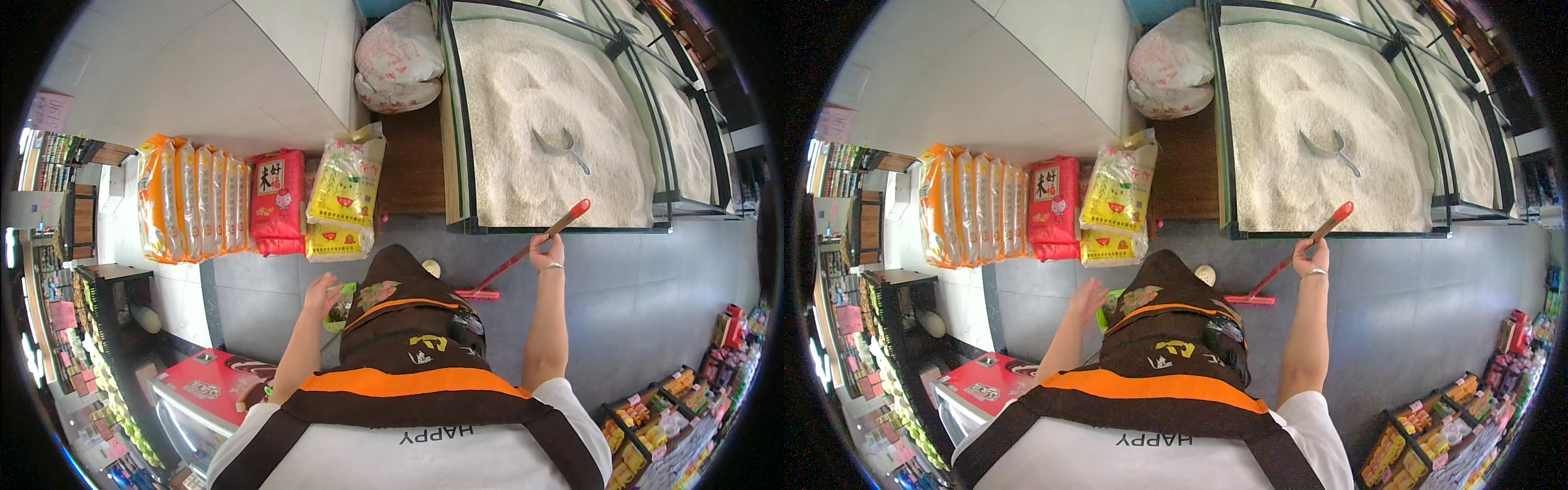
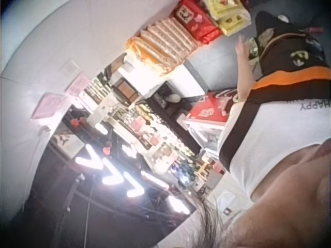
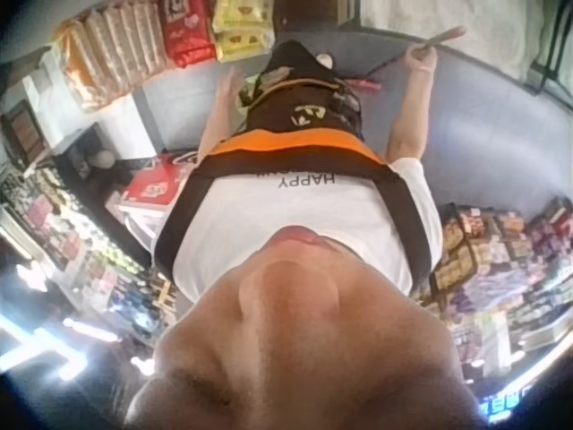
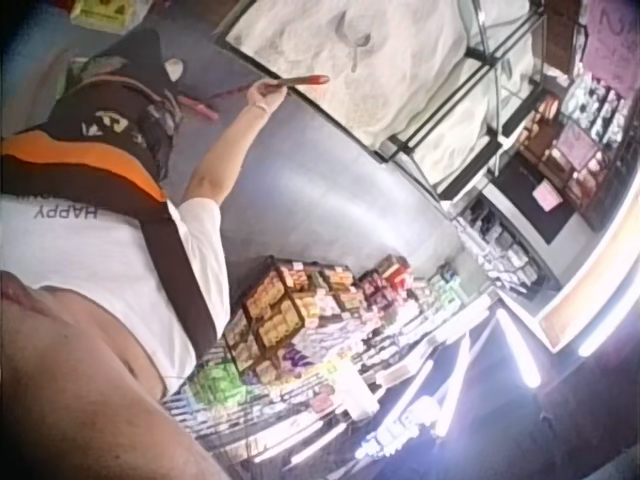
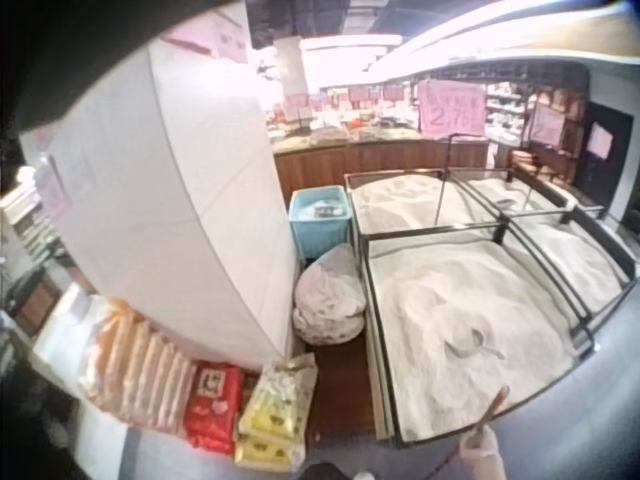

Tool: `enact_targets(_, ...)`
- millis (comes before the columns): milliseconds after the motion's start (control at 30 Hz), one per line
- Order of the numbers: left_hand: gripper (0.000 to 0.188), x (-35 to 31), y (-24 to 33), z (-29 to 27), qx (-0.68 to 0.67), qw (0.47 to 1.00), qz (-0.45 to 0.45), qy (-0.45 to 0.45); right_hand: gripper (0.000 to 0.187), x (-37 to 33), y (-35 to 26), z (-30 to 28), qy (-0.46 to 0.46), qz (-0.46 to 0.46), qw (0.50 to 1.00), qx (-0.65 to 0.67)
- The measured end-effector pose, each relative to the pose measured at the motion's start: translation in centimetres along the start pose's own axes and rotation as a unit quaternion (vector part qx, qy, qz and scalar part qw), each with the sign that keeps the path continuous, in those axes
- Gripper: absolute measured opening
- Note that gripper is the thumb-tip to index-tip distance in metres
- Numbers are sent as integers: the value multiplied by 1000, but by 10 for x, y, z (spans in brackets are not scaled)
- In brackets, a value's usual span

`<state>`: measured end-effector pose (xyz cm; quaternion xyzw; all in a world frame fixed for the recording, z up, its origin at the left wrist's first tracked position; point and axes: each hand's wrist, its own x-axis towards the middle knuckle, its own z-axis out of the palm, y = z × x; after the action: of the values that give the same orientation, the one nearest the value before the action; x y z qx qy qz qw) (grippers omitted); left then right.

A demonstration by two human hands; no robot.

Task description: The person moves large bags of rice by hand to clear an area, sweeps the floor with a broom, and then uses a dustpan to collect the swept debris.

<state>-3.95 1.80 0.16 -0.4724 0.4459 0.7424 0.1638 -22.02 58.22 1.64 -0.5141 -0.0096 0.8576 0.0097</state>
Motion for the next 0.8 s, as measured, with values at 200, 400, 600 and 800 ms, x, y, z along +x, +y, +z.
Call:
enact_targets(200, 49, -2, 58, 77, 144, 989, 16, -42, 53, -46, 33, -44, 3, 11, 999, 42)
enact_targets(400, 47, 56, 115, 151, 172, 982, 63, -55, 17, -121, 116, -66, -14, -64, 950, -306)
enact_targets(600, 40, 172, 211, 281, 54, 992, 4, -114, 25, -164, 184, 54, -179, 33, 723, -667)
enact_targets(800, 60, 367, 310, 415, -162, 979, -123, -32, 26, -33, 267, 225, -120, 29, 783, -610)
